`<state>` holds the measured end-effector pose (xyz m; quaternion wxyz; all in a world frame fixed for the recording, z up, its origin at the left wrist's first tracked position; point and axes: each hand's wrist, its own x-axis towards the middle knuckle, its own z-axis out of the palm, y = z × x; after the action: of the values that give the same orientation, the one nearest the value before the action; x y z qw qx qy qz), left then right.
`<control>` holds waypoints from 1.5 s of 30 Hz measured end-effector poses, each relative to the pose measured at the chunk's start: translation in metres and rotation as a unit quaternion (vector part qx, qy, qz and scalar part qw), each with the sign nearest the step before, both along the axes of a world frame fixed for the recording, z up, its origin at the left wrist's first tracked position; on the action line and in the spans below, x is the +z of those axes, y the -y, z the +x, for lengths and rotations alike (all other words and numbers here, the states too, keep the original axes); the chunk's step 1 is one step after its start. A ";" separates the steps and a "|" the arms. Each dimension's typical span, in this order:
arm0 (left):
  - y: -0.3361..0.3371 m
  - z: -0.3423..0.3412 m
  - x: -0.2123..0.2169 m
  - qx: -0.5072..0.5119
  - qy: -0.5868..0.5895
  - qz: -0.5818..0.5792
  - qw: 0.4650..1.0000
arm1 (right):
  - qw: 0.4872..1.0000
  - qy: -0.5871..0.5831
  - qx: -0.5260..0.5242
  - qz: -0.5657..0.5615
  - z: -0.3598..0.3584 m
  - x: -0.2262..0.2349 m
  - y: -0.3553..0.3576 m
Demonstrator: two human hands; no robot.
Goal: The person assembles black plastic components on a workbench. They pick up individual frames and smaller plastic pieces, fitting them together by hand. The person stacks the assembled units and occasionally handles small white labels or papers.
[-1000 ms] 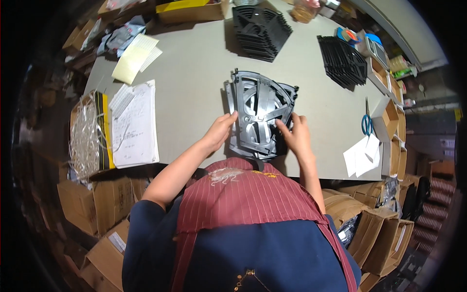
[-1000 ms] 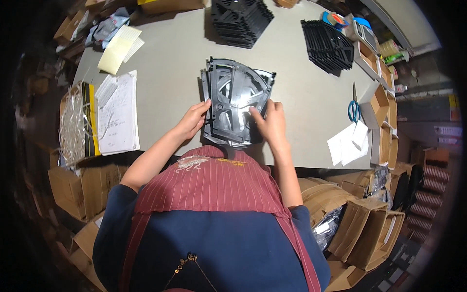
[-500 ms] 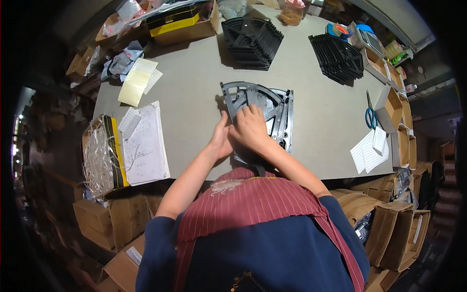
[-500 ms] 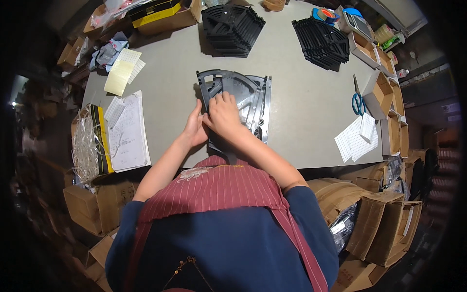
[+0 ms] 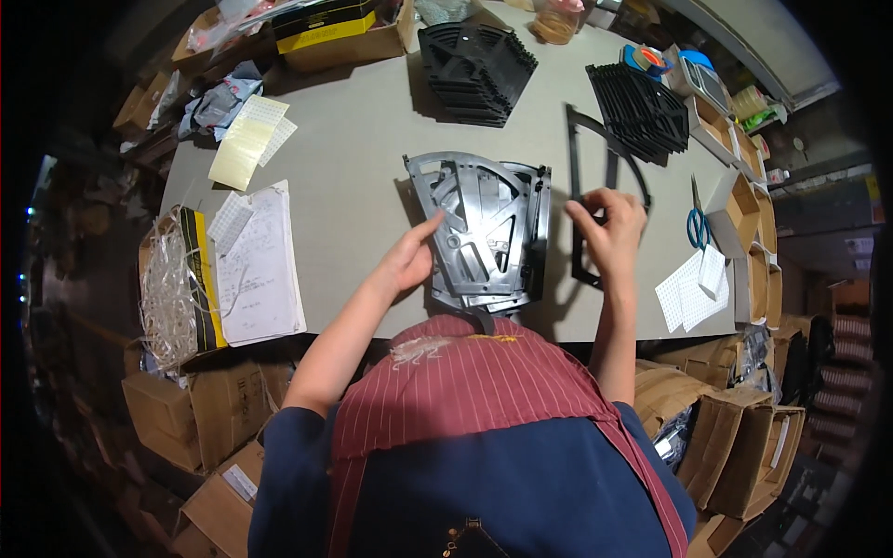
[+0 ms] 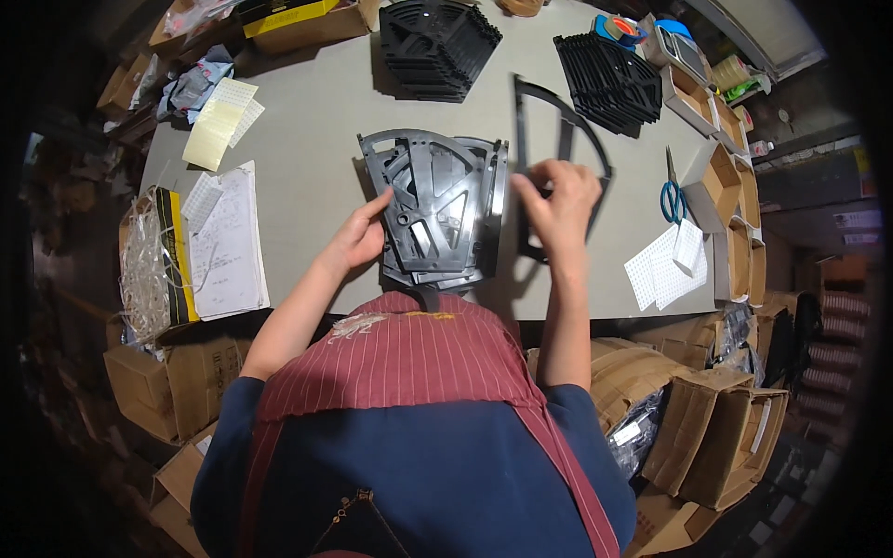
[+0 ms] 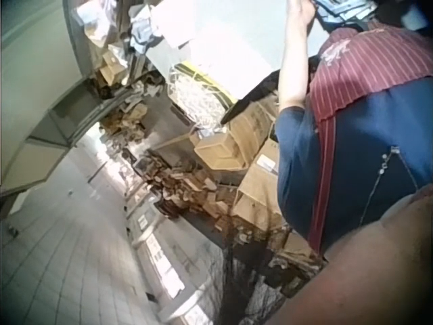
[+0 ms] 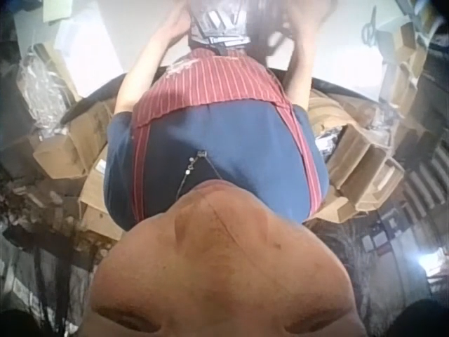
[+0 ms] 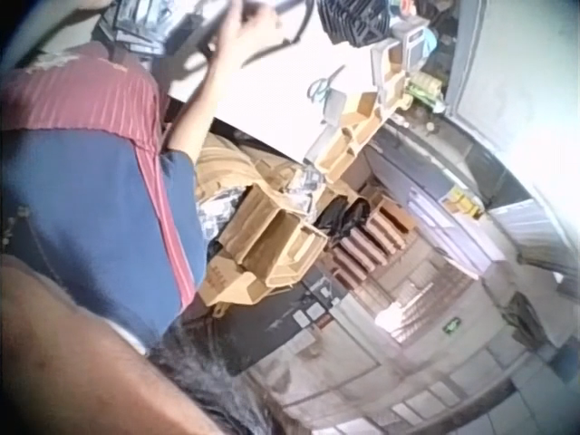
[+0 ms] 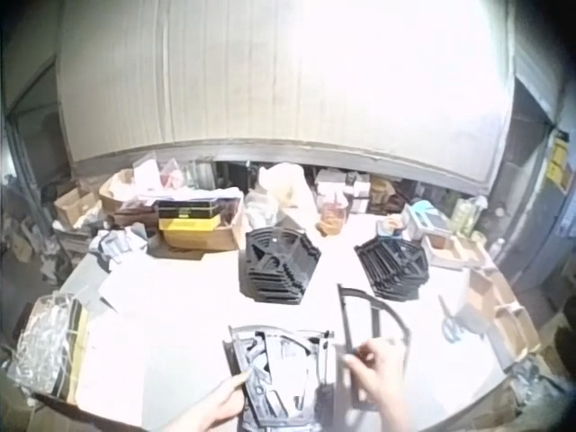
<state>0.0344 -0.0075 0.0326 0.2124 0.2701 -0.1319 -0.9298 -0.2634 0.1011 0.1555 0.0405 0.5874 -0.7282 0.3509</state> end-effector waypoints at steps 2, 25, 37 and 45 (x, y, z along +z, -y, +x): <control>0.002 0.001 0.002 -0.017 0.031 -0.015 0.999 | 0.990 -0.086 -0.102 0.052 -0.031 -0.034 -0.006; -0.012 0.014 -0.008 0.115 0.104 -0.030 0.987 | 0.978 0.115 0.171 0.031 0.124 0.009 0.057; 0.009 0.120 0.017 0.319 0.281 -0.240 0.873 | 0.969 0.207 -0.060 0.123 -0.024 -0.116 0.034; -0.022 0.147 0.062 0.312 0.264 -0.210 0.888 | 0.950 0.167 0.259 0.040 0.127 -0.062 0.075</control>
<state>0.1809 0.0149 0.0945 0.5011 0.4816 -0.2838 -0.6607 -0.1368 0.0265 0.0933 -0.1977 0.6899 -0.5609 0.4128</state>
